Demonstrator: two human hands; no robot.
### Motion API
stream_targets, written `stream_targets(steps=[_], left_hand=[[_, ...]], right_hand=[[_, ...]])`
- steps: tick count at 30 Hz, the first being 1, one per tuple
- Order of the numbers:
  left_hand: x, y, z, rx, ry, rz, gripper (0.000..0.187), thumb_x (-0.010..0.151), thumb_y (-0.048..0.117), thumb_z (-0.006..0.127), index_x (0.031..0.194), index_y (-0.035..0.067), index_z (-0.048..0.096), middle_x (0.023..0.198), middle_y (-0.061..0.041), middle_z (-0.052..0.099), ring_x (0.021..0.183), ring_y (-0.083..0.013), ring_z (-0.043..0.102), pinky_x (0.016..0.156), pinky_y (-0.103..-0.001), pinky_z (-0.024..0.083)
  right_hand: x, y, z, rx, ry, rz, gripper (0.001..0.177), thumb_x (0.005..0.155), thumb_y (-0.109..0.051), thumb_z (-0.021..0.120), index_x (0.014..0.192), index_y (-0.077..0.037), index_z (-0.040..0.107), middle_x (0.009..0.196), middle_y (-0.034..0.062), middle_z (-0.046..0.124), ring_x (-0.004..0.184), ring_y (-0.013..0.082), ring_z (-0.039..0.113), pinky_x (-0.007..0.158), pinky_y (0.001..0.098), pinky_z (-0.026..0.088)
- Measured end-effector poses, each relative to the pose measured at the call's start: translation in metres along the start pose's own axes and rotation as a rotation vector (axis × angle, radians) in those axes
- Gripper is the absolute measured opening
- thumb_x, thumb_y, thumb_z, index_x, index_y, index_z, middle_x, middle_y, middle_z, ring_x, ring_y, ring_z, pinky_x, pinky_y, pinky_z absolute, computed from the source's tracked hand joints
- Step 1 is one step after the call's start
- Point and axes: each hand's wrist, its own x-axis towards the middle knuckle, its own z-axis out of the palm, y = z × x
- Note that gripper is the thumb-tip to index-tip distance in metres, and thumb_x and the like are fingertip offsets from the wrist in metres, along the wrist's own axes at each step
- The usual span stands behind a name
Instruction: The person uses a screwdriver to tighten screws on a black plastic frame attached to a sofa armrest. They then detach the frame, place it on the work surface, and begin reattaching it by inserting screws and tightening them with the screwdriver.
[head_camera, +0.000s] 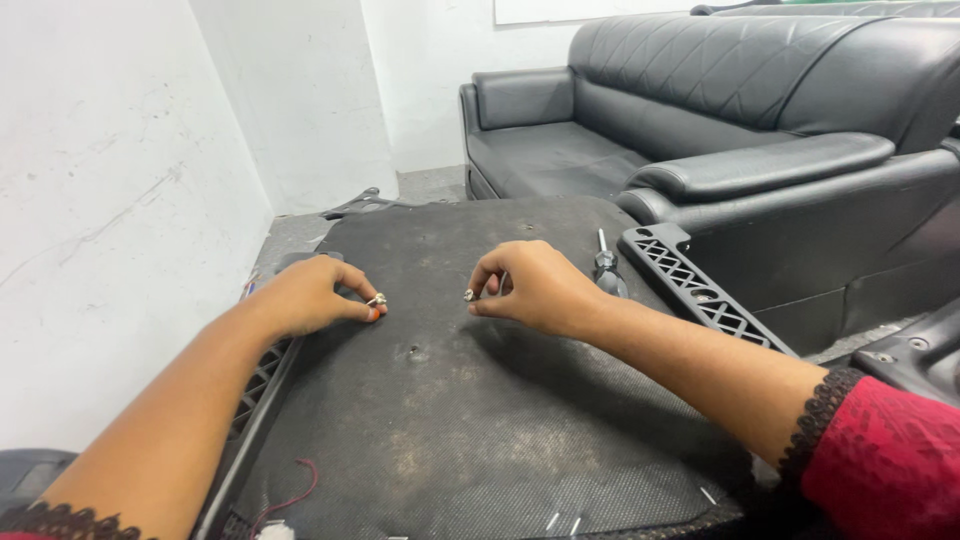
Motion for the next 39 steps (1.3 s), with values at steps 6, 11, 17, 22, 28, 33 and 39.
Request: stream_targets(steps=[6,11,17,22,28,33,39], left_hand=[[-0.001,-0.004,0.003,-0.022,0.042,0.012,0.032,0.076,0.037,0.084,0.105,0.023,0.085,0.118,-0.009,0.075,0.117,-0.0259,0.068,0.104,-0.042,0.049],[-0.003,-0.008,0.007,-0.052,0.068,-0.019,0.033,0.076,0.037,0.085,0.105,0.022,0.085,0.119,-0.011,0.074,0.118,-0.0274,0.066,0.105,-0.044,0.048],[-0.003,-0.01,0.01,-0.119,0.083,0.021,0.032,0.075,0.034,0.084,0.105,0.022,0.084,0.111,-0.011,0.078,0.111,-0.0259,0.071,0.103,-0.041,0.05],[-0.006,-0.009,0.01,-0.091,0.095,-0.017,0.031,0.077,0.034,0.082,0.105,0.021,0.083,0.111,-0.01,0.077,0.11,-0.0264,0.071,0.101,-0.042,0.052],[-0.013,-0.009,0.017,0.005,0.201,-0.041,0.032,0.078,0.037,0.082,0.108,0.025,0.081,0.122,-0.011,0.069,0.121,-0.0291,0.062,0.103,-0.049,0.048],[-0.015,-0.02,0.015,-0.037,0.178,0.105,0.048,0.076,0.038,0.081,0.122,0.027,0.075,0.132,-0.012,0.068,0.129,-0.0289,0.06,0.109,-0.046,0.048],[-0.039,-0.038,0.001,-0.168,0.204,-0.092,0.095,0.073,0.041,0.085,0.155,0.028,0.039,0.158,-0.016,0.04,0.147,-0.0318,0.038,0.116,-0.048,0.036]], right_hand=[[0.033,-0.021,0.023,0.104,-0.119,0.041,0.022,0.076,-0.021,0.083,0.093,-0.007,0.079,0.079,0.0023,0.076,0.07,0.0127,0.072,0.066,0.0273,0.058],[0.053,-0.042,0.047,0.204,-0.04,0.061,0.028,0.079,-0.009,0.074,0.107,-0.008,0.071,0.084,0.0073,0.078,0.07,0.0133,0.074,0.067,0.0277,0.059],[0.069,-0.039,0.055,0.31,-0.135,0.105,0.03,0.08,-0.004,0.069,0.109,-0.004,0.076,0.083,0.0112,0.079,0.068,0.0139,0.075,0.068,0.0283,0.06],[0.075,-0.032,0.072,0.406,-0.127,0.069,0.026,0.082,-0.004,0.07,0.107,-0.001,0.077,0.087,0.0087,0.081,0.073,0.0135,0.077,0.071,0.0261,0.061],[0.062,-0.022,0.08,0.384,-0.037,-0.041,0.027,0.079,-0.01,0.079,0.106,-0.003,0.078,0.088,0.0082,0.081,0.078,0.0132,0.077,0.074,0.0255,0.06],[0.063,-0.021,0.082,0.396,-0.03,0.025,0.025,0.084,-0.013,0.077,0.108,-0.003,0.076,0.09,0.0102,0.082,0.078,0.0144,0.078,0.076,0.0262,0.062],[0.062,-0.015,0.075,0.394,0.045,0.135,0.027,0.083,-0.01,0.078,0.108,-0.001,0.076,0.093,0.0098,0.081,0.079,0.0136,0.078,0.076,0.0252,0.062]])
